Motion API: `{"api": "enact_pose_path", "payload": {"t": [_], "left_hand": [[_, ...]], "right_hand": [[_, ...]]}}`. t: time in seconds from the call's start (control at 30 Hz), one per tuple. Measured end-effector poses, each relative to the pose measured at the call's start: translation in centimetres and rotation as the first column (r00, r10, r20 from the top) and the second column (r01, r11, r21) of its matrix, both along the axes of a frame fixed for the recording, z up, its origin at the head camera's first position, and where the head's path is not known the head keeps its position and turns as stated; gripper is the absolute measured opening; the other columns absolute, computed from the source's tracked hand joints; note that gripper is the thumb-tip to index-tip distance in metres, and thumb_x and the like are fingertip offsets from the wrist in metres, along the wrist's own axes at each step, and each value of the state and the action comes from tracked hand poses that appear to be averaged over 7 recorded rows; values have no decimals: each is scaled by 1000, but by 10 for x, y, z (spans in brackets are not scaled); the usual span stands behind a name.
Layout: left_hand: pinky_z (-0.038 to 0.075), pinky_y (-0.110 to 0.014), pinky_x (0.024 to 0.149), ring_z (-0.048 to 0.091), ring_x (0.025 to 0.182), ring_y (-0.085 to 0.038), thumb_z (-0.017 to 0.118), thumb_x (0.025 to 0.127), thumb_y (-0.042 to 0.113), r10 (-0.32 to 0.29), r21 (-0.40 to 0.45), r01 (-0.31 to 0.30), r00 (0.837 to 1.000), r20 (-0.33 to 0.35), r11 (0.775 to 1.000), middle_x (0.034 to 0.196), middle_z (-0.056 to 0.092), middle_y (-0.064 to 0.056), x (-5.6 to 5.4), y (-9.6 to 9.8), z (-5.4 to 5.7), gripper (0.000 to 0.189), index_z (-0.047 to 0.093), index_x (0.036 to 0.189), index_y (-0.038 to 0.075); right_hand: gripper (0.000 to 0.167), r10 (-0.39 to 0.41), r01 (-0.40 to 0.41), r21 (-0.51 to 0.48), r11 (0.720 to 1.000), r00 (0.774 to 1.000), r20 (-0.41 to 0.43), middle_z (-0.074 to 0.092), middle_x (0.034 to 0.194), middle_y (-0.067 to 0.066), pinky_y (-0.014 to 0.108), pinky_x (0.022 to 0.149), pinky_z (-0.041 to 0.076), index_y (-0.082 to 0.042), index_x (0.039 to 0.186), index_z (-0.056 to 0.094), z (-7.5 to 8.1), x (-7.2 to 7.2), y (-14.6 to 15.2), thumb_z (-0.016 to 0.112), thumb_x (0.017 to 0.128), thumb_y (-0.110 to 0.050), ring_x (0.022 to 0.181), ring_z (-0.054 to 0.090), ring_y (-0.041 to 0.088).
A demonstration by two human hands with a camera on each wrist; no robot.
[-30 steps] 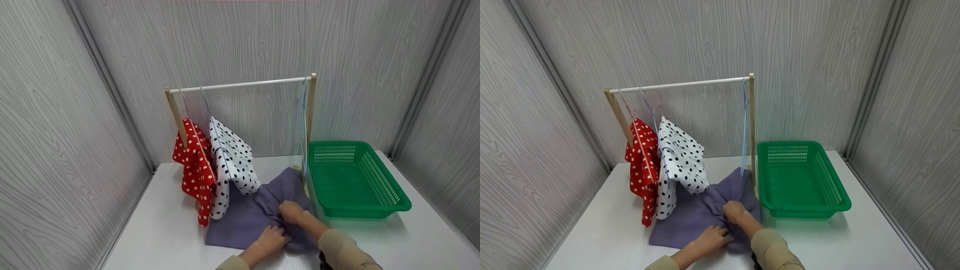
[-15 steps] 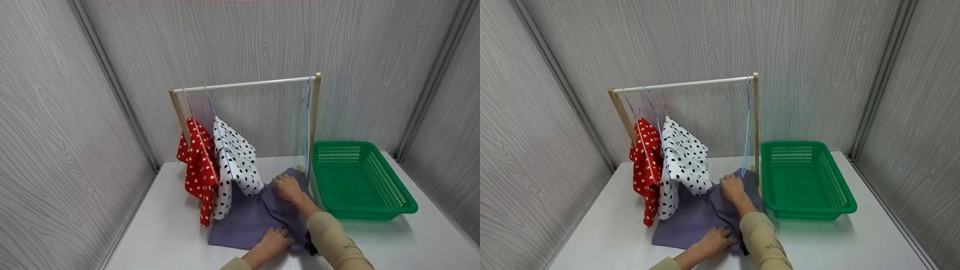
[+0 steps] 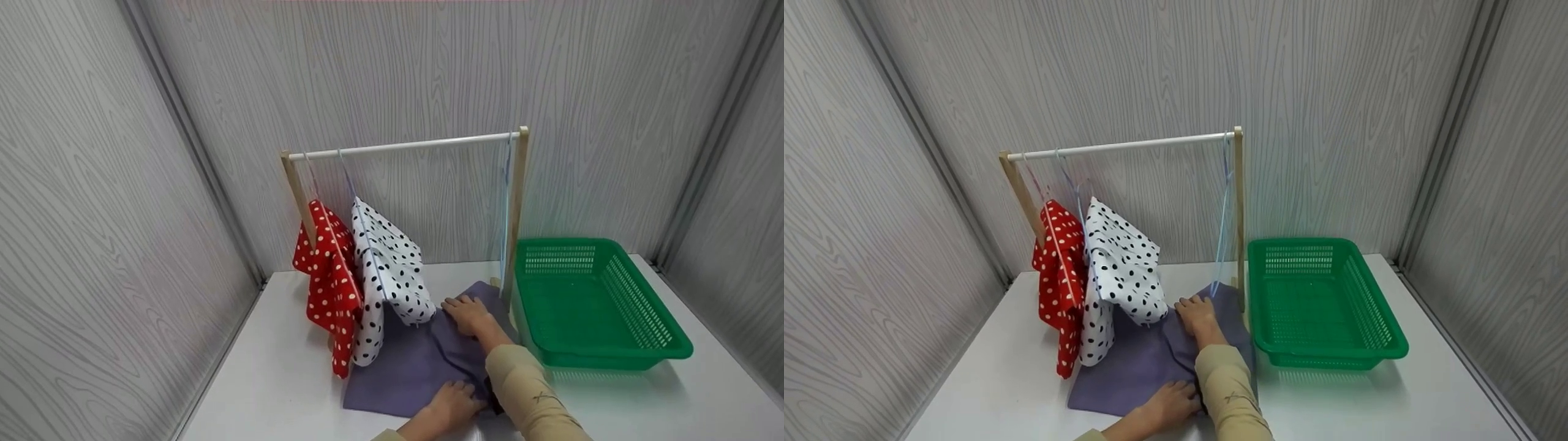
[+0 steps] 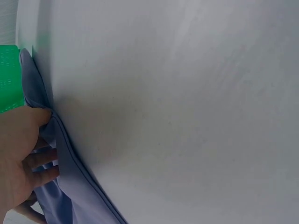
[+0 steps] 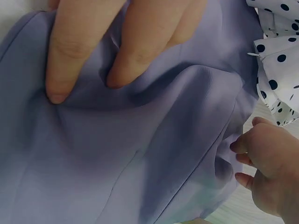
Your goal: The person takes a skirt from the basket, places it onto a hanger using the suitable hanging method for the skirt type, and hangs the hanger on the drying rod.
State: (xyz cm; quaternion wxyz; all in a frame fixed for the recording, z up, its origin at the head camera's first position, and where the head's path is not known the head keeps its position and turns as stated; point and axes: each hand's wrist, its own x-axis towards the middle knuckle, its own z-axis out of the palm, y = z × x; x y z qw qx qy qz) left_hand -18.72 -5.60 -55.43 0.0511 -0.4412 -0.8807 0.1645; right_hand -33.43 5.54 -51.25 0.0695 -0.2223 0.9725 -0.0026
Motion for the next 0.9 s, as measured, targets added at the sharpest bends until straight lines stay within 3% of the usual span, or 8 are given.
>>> {"api": "enact_pose_path", "payload": {"t": [0.2, 0.4, 0.5, 0.53, 0.63, 0.7, 0.77, 0.9], "left_hand": [[42, -21, 66, 51, 79, -8, 53, 92, 34, -22, -3, 22, 1000, 8, 1000, 92, 57, 7, 1, 0, -2, 17, 66, 104, 36], [42, -22, 65, 51, 79, -8, 52, 92, 36, -36, 4, 36, 999, 29, 999, 93, 58, 7, 0, 1, -2, 18, 66, 103, 35], [40, -22, 62, 51, 77, -9, 52, 91, 37, -53, 27, 53, 999, 0, 998, 90, 57, 7, 0, 1, -3, 19, 67, 103, 37], [39, -22, 59, 51, 75, -9, 52, 90, 38, -59, 40, 60, 998, -22, 997, 88, 57, 7, 0, 1, -4, 19, 67, 102, 37], [36, -21, 54, 49, 70, -8, 53, 89, 39, -68, 75, 74, 995, -78, 994, 83, 55, 7, 0, 0, -4, 17, 67, 98, 38], [34, -21, 52, 48, 67, -8, 53, 89, 38, -67, 86, 77, 992, -106, 993, 81, 55, 7, -1, -1, -4, 15, 67, 95, 38], [35, -21, 53, 48, 68, -8, 53, 89, 36, -63, 81, 72, 993, -105, 994, 82, 55, 7, -1, -1, -3, 14, 67, 93, 36], [36, -20, 54, 48, 69, -8, 54, 89, 41, -46, 92, 58, 990, -130, 994, 83, 56, 8, -2, -2, -3, 15, 68, 90, 36]], "right_hand": [[44, -15, 22, -61, 998, 993, 117, 49, 132, 16, 46, 100, 34, -4, 137, 42, -2, 9, -3, 47, 93, -1, 121, 45, 35], [30, -41, 51, -169, 984, 997, 64, 57, 110, 26, 47, 91, 40, 7, 119, 51, -19, 9, -3, 50, 89, 5, 105, 54, 40], [15, -83, 93, -202, 975, 995, 55, 60, 97, 26, 49, 83, 45, 6, 100, 58, -52, -10, -1, 53, 85, 6, 95, 58, 42], [12, -81, 83, -200, 976, 997, 17, 61, 96, 25, 49, 80, 46, 4, 95, 59, -63, -16, 1, 53, 85, 5, 92, 59, 41], [7, -39, 8, -181, 983, 986, -165, 62, 82, 18, 45, 65, 50, -2, 80, 61, -130, -60, 13, 55, 81, 1, 75, 61, 35], [9, -29, -8, -151, 989, 970, -243, 61, 77, 15, 42, 59, 49, -4, 76, 62, -147, -74, 18, 55, 81, -3, 69, 61, 32], [8, -58, 16, -169, 985, 968, -245, 59, 73, 15, 43, 57, 49, -4, 72, 61, -139, -77, 17, 56, 79, -3, 66, 60, 33], [13, -159, 99, -298, 949, 970, -184, 62, 74, 20, 48, 63, 49, 2, 72, 63, -40, -32, 7, 56, 82, 1, 71, 61, 38]]}}
